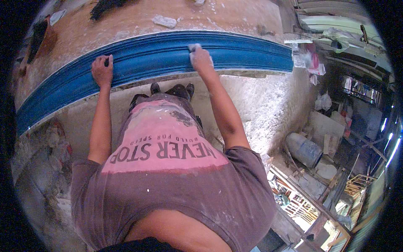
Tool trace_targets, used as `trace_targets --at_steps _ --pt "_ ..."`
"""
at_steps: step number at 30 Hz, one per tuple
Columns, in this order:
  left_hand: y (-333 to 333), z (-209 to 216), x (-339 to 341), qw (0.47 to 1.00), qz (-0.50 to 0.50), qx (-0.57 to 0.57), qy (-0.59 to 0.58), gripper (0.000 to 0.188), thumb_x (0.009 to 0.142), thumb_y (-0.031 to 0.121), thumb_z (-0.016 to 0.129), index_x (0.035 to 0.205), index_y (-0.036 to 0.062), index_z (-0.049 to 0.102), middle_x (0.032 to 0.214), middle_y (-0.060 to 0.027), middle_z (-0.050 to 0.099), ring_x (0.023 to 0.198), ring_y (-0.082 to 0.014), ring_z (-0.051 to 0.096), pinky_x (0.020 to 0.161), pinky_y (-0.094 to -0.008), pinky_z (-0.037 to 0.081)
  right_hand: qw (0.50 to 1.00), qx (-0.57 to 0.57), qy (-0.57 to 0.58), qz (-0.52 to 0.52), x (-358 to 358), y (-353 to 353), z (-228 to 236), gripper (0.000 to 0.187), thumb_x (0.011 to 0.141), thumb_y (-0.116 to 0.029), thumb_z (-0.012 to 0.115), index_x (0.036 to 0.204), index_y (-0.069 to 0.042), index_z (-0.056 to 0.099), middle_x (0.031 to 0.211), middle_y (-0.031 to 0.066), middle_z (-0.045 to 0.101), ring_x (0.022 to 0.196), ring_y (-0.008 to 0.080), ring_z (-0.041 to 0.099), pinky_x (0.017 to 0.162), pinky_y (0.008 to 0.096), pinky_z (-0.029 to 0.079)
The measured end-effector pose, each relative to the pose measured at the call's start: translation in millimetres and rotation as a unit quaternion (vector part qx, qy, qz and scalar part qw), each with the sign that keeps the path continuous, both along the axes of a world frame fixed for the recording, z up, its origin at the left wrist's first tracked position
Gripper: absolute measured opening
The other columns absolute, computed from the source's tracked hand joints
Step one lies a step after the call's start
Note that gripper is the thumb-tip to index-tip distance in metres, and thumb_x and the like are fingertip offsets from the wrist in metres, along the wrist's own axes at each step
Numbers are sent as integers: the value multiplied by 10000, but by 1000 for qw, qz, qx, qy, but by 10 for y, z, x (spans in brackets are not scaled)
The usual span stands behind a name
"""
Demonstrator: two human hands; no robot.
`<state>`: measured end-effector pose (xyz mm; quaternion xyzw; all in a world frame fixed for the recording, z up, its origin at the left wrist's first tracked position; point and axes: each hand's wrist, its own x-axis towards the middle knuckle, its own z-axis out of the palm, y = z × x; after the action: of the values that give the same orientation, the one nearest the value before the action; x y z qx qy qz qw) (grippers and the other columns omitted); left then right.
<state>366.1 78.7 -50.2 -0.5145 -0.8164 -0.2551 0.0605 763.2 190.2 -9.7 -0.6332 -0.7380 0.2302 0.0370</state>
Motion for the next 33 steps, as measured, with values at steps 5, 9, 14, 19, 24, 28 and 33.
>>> trace_targets --at_steps 5,9,14,19,24,28,33 --pt "-20 26 34 1000 3 10 -4 245 904 394 692 928 153 729 1074 8 680 1107 -239 602 946 -407 458 999 37 -13 8 -445 -75 28 294 936 -230 625 1200 -106 594 1001 279 691 969 444 672 835 541 544" --pt "-29 30 19 1000 -4 11 -24 238 905 389 691 933 156 732 1075 7 683 1114 -240 599 954 -407 454 999 5 29 43 -527 -202 144 314 930 -229 640 1210 -95 590 980 267 698 958 445 673 827 535 545" --pt "-28 22 20 1000 2 3 -22 223 910 380 688 936 164 736 1067 10 684 1108 -239 599 958 -409 451 1000 8 1 21 -649 -167 236 325 919 -229 657 1198 -81 580 952 250 706 920 457 678 813 542 546" --pt "-27 28 33 1000 -2 11 -22 214 910 377 690 934 170 735 1057 16 683 1100 -238 600 951 -412 452 999 10 1 38 -710 -184 150 313 919 -238 662 1175 -76 585 948 247 707 910 450 682 809 544 547" --pt "-24 -11 17 999 0 18 -26 217 909 389 688 928 177 730 1054 18 683 1098 -236 601 951 -416 450 998 27 18 57 -698 -208 138 289 916 -250 670 1141 -78 611 949 243 709 901 448 685 811 538 550" --pt "-20 -26 5 999 5 11 -30 229 907 400 689 921 174 725 1054 15 683 1094 -234 603 947 -416 451 999 12 12 44 -690 -156 183 304 904 -235 687 1139 -53 623 981 243 712 944 442 677 833 520 546" --pt "-24 -13 12 999 5 21 -26 226 905 393 692 919 169 727 1050 13 683 1088 -232 607 941 -415 455 999 14 29 43 -632 -146 233 304 897 -225 690 1140 -52 630 999 242 711 961 443 672 843 514 544"
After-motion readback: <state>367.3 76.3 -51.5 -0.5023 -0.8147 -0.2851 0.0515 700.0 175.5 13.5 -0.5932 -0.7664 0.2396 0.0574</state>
